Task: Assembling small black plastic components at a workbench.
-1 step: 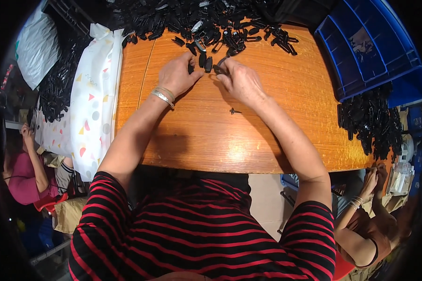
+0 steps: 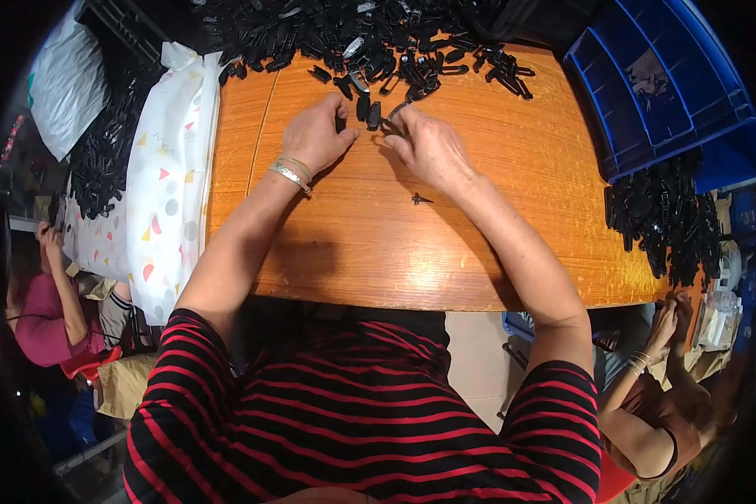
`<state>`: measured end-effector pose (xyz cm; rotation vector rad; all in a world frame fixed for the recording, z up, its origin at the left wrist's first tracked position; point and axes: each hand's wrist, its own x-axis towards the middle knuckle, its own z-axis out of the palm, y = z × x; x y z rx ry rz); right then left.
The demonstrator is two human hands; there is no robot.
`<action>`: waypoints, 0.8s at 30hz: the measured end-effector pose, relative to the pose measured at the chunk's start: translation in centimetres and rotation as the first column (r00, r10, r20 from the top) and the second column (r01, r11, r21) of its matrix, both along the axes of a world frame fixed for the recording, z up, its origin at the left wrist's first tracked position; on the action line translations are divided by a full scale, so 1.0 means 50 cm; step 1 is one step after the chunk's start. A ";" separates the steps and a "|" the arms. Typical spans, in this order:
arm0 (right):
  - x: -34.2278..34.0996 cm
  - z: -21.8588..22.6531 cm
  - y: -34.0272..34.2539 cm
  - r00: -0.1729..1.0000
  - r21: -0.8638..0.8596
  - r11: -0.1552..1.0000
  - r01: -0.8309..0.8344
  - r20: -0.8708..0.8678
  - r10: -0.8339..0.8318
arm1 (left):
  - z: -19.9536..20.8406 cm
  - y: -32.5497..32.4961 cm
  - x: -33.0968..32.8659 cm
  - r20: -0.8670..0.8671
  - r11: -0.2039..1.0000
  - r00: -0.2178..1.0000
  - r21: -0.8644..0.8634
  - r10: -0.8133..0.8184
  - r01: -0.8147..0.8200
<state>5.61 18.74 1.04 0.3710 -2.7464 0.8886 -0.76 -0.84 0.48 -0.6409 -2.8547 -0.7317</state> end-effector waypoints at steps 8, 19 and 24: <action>0.018 0.003 -0.059 0.994 -0.263 0.965 0.006 0.108 0.024 | -0.006 -0.052 0.054 0.548 0.559 0.769 0.770 -0.330 -0.309; 0.058 0.049 -0.148 0.997 -0.445 0.895 0.031 0.073 0.002 | 0.015 -0.098 0.129 0.460 0.300 0.719 0.887 -0.521 -0.350; 0.061 0.033 -0.150 0.999 -0.461 0.887 0.002 0.035 0.016 | 0.018 -0.100 0.135 0.451 0.304 0.742 0.890 -0.495 -0.338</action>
